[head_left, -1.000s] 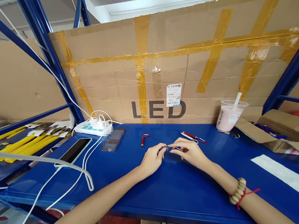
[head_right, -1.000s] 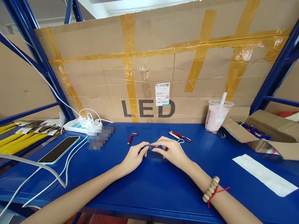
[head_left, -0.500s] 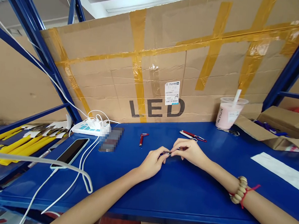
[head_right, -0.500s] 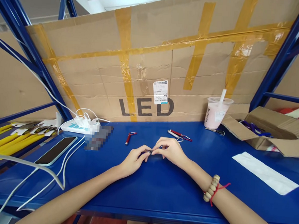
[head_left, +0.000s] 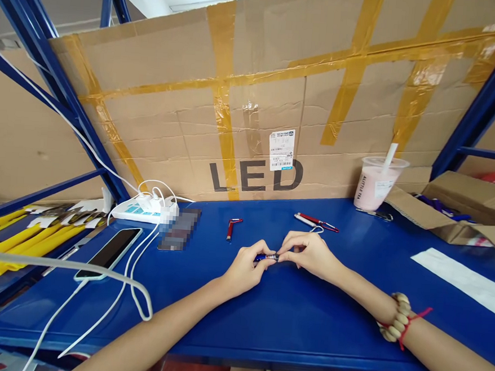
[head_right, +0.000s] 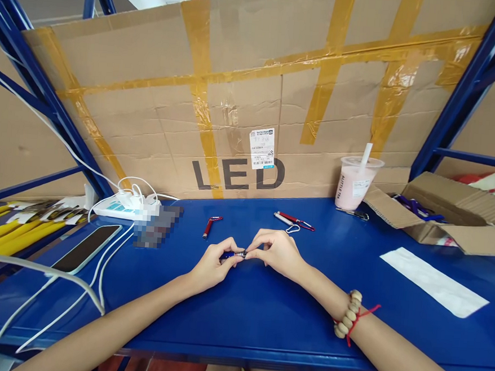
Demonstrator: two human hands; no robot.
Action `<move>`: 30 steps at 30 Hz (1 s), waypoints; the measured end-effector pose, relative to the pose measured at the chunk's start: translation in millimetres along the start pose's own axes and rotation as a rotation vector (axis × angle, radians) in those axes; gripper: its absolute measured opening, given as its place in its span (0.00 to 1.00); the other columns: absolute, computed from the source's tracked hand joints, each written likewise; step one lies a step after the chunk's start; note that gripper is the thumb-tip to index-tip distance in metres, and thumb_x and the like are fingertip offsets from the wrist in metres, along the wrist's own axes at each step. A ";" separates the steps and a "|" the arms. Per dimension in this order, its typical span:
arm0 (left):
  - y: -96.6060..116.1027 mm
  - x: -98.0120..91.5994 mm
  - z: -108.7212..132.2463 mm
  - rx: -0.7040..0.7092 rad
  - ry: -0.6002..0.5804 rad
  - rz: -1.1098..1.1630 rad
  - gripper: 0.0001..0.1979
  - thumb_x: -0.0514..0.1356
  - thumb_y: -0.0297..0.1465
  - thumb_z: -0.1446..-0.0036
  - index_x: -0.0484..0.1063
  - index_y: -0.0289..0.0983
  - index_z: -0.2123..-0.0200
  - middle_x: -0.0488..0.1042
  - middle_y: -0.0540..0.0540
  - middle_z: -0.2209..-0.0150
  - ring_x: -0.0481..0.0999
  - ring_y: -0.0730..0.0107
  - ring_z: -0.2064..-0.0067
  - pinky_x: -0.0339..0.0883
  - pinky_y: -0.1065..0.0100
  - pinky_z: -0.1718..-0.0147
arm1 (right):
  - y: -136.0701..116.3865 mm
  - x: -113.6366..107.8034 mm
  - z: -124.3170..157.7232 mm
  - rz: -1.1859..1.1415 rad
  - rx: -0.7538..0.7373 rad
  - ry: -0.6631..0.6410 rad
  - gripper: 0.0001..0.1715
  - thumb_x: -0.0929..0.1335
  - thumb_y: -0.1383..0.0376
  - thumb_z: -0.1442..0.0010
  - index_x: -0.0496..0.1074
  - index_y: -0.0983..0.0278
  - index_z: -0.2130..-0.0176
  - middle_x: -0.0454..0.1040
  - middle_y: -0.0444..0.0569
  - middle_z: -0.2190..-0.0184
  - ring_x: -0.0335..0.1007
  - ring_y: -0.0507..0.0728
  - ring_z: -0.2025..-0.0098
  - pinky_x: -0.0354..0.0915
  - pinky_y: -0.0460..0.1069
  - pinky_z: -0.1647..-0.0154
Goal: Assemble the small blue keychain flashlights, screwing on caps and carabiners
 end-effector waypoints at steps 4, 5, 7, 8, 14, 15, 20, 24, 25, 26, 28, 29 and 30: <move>0.0 -2.4 -0.6 0.003 0.021 0.012 0.05 0.55 0.30 0.44 0.64 0.35 0.71 0.72 0.48 0.71 0.71 0.73 0.71 0.63 0.76 0.75 | -0.1 -0.7 0.6 0.002 0.017 0.004 0.18 0.72 0.52 0.49 0.78 0.64 0.74 0.71 0.46 0.71 0.63 0.45 0.83 0.56 0.43 0.82; -0.3 -2.9 -0.9 0.005 0.025 0.012 0.04 0.55 0.30 0.45 0.64 0.35 0.71 0.72 0.48 0.71 0.71 0.72 0.71 0.63 0.75 0.75 | 0.1 -0.8 0.6 0.001 0.022 0.007 0.18 0.72 0.52 0.49 0.78 0.64 0.74 0.71 0.46 0.71 0.63 0.45 0.83 0.56 0.43 0.82; -1.3 -3.8 -1.4 0.006 0.033 0.009 0.04 0.56 0.29 0.45 0.64 0.35 0.71 0.72 0.48 0.71 0.71 0.72 0.71 0.63 0.75 0.75 | 0.9 -0.8 0.6 -0.006 0.034 0.010 0.18 0.72 0.51 0.49 0.77 0.65 0.74 0.71 0.47 0.71 0.62 0.45 0.83 0.56 0.43 0.82; -2.0 -4.3 -1.5 0.005 0.037 0.005 0.04 0.56 0.29 0.45 0.64 0.35 0.71 0.72 0.48 0.72 0.72 0.72 0.72 0.63 0.75 0.75 | 1.4 -0.6 0.6 -0.010 0.040 0.010 0.18 0.72 0.51 0.49 0.77 0.65 0.74 0.71 0.47 0.71 0.62 0.45 0.83 0.56 0.43 0.82; -3.4 -5.7 -1.1 0.008 0.049 -0.022 0.04 0.58 0.29 0.45 0.66 0.35 0.71 0.72 0.49 0.74 0.72 0.72 0.73 0.62 0.74 0.75 | 5.2 3.8 1.4 -0.058 0.094 -0.025 0.21 0.72 0.50 0.50 0.77 0.66 0.73 0.70 0.48 0.71 0.63 0.46 0.84 0.58 0.43 0.83; -2.9 -5.9 -1.1 0.013 0.049 -0.026 0.04 0.58 0.29 0.45 0.67 0.35 0.71 0.72 0.49 0.74 0.72 0.71 0.73 0.62 0.74 0.75 | 5.7 4.7 1.5 -0.065 0.104 -0.034 0.21 0.72 0.49 0.51 0.77 0.66 0.73 0.70 0.48 0.72 0.63 0.46 0.84 0.58 0.43 0.83; 1.6 -7.3 -1.9 0.042 0.059 -0.054 0.02 0.59 0.28 0.45 0.70 0.35 0.68 0.75 0.48 0.70 0.74 0.70 0.69 0.63 0.74 0.73 | 6.8 6.3 0.9 -0.083 0.133 -0.062 0.22 0.72 0.49 0.52 0.77 0.67 0.74 0.70 0.48 0.73 0.63 0.46 0.84 0.58 0.42 0.84; 3.9 -8.5 -2.3 0.050 0.068 -0.069 0.02 0.60 0.27 0.45 0.71 0.35 0.67 0.76 0.48 0.68 0.75 0.70 0.68 0.65 0.74 0.71 | 6.0 6.7 0.1 -0.094 0.137 -0.069 0.23 0.72 0.48 0.53 0.78 0.67 0.74 0.70 0.48 0.73 0.61 0.46 0.84 0.57 0.42 0.84; 4.0 -8.8 -2.3 0.050 0.069 -0.071 0.02 0.60 0.27 0.45 0.72 0.35 0.67 0.76 0.47 0.68 0.75 0.69 0.67 0.65 0.73 0.71 | 5.7 6.9 -0.2 -0.099 0.137 -0.070 0.23 0.73 0.49 0.53 0.78 0.67 0.74 0.70 0.48 0.73 0.61 0.45 0.84 0.57 0.42 0.84; 4.0 -8.9 -2.3 0.050 0.069 -0.074 0.02 0.60 0.27 0.45 0.72 0.35 0.67 0.76 0.47 0.68 0.75 0.69 0.67 0.65 0.73 0.71 | 5.3 7.1 -0.5 -0.104 0.138 -0.071 0.23 0.73 0.49 0.53 0.77 0.67 0.74 0.69 0.48 0.73 0.61 0.45 0.84 0.57 0.42 0.84; 3.9 -9.1 -2.4 0.048 0.069 -0.077 0.02 0.60 0.26 0.45 0.72 0.34 0.67 0.76 0.47 0.68 0.75 0.68 0.66 0.66 0.73 0.70 | 4.7 7.3 -1.2 -0.115 0.139 -0.069 0.23 0.73 0.49 0.54 0.78 0.68 0.74 0.69 0.48 0.74 0.61 0.46 0.84 0.57 0.42 0.85; 3.9 -9.0 -2.4 0.048 0.069 -0.078 0.02 0.60 0.26 0.45 0.72 0.34 0.66 0.76 0.47 0.68 0.76 0.68 0.65 0.66 0.72 0.70 | 4.5 7.1 -1.6 -0.120 0.139 -0.067 0.23 0.73 0.49 0.54 0.78 0.68 0.74 0.69 0.48 0.74 0.61 0.46 0.84 0.57 0.42 0.85; 4.0 -8.8 -2.5 0.047 0.069 -0.078 0.02 0.60 0.26 0.45 0.71 0.35 0.66 0.76 0.47 0.68 0.76 0.67 0.65 0.66 0.72 0.69 | 4.2 6.8 -2.1 -0.126 0.139 -0.064 0.23 0.73 0.48 0.54 0.78 0.68 0.74 0.69 0.48 0.74 0.61 0.46 0.84 0.58 0.42 0.86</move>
Point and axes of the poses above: each hand's wrist, its own z-axis away from the middle knuckle, its own x-axis out of the palm, y = z × x, the point moved 10 cm from there along -z, towards the middle knuckle
